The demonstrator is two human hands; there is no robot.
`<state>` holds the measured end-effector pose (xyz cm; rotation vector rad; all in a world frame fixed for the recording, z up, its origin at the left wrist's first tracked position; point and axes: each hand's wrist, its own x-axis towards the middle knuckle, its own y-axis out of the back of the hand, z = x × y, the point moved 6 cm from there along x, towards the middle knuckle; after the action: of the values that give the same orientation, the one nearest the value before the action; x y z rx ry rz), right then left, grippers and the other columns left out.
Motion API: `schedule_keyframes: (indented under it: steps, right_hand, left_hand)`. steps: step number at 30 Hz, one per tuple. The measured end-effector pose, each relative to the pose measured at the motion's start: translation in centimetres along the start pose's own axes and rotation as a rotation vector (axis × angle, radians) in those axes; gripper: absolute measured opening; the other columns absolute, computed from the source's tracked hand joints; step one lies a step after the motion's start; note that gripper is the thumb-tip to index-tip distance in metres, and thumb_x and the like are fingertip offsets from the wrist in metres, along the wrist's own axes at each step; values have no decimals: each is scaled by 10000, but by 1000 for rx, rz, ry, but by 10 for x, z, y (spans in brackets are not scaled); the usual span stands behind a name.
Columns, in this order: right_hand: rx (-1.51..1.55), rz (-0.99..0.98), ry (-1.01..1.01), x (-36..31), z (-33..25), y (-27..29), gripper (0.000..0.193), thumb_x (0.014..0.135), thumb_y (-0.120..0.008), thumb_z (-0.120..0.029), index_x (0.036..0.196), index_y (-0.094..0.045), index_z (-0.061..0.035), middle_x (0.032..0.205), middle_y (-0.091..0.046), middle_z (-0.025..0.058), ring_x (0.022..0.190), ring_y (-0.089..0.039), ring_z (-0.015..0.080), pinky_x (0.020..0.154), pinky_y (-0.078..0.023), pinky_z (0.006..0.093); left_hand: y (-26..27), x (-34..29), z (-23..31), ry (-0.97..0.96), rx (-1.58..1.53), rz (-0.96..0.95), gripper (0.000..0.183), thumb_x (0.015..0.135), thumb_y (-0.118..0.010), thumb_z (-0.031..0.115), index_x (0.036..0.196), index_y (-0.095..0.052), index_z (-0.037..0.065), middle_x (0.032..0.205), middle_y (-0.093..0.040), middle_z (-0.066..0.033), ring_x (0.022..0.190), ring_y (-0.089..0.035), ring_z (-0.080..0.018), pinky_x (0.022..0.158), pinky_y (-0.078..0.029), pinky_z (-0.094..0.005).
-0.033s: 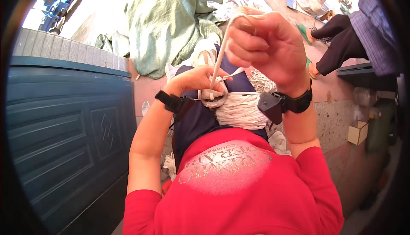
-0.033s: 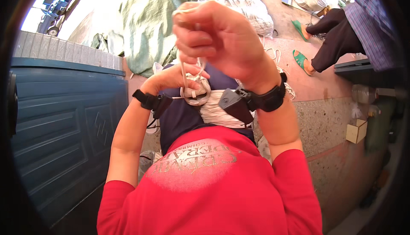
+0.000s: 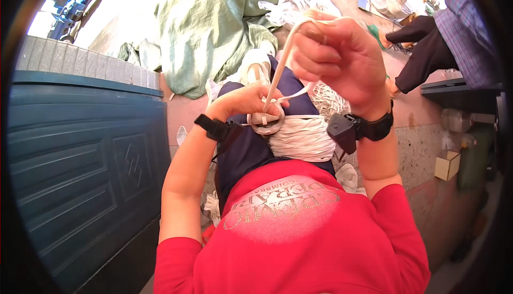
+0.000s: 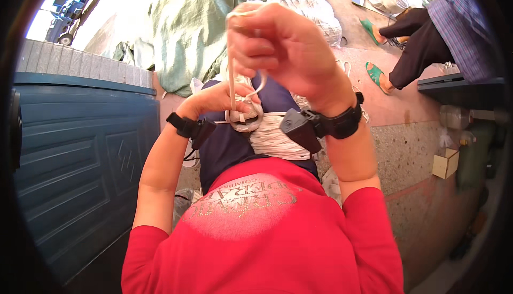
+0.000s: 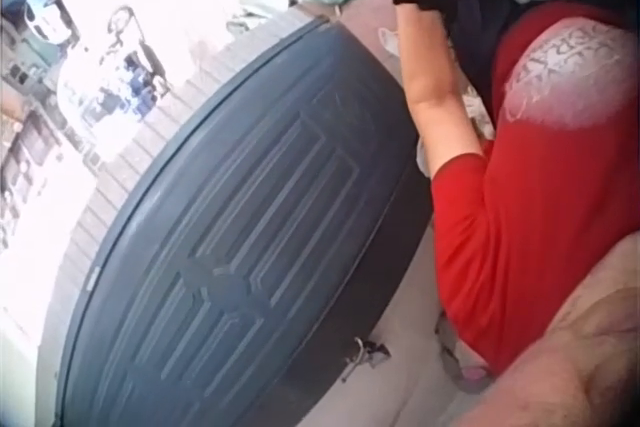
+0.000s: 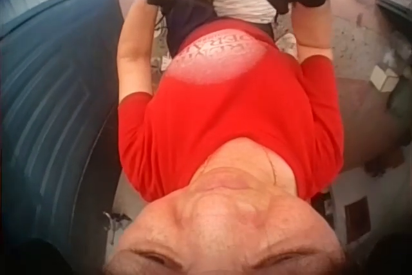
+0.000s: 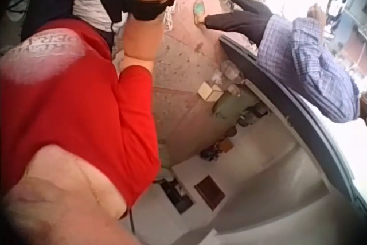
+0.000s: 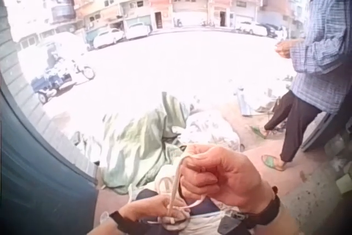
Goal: Lacing a pair of white sneakers while sitting down.
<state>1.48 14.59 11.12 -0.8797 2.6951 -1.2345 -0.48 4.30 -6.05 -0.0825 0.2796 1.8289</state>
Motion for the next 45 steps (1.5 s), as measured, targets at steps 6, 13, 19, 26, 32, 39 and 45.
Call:
schedule_keyframes:
  steps: [6,13,19,26,32,39,45]
  right_hand:
    - [-109,550,336,-64,-30,101,229,831,-453,-114,908,-586,56,997,-587,186,921,-556,254,871,-403,393]
    - [-561,923,-35,-117,49,186,120,875,-497,-195,817,-524,-94,650,-452,-25,577,-408,71,532,-350,207]
    - [-1411,345,-261,-90,166,142,150,805,-521,-151,820,-605,-27,791,-597,155,803,-569,323,718,-448,387]
    - [-1814,400,-60,-76,162,144,109,767,-484,-94,791,-559,-18,911,-570,132,883,-535,304,742,-435,410]
    - [-1925,471,-72,-72,167,147,139,738,-494,-90,813,-578,-9,996,-546,114,988,-484,272,793,-405,432]
    - [-2012,331,-203,-58,176,139,132,743,-508,-103,808,-608,-47,975,-542,71,970,-477,239,762,-390,397]
    - [-1981,499,-170,-65,172,140,102,730,-577,-182,798,-610,-112,843,-550,48,863,-509,233,724,-403,386]
  left_hand:
    - [61,-62,-40,33,-865,633,128,870,-531,154,907,-594,49,863,-618,-68,824,-569,-147,654,-443,-262]
    - [133,-176,-51,-107,-1139,1163,143,911,-457,141,967,-529,32,761,-530,-39,715,-505,-153,571,-418,-246]
    - [63,-146,-77,444,-713,976,147,866,-542,178,972,-524,77,660,-456,40,534,-416,-51,434,-340,-193]
    - [-16,-90,-89,620,-658,663,195,876,-529,267,901,-556,75,626,-440,45,527,-418,-42,421,-370,-179]
    - [-13,-87,-85,595,-206,730,232,866,-525,216,973,-617,33,679,-511,25,532,-416,-28,428,-366,-173]
    - [-21,-100,-94,576,-300,858,218,859,-552,202,968,-620,25,662,-515,49,531,-420,-2,436,-328,-149]
    - [-13,-104,-100,471,22,977,247,851,-550,189,949,-628,-24,710,-607,-10,632,-542,-102,593,-435,-253]
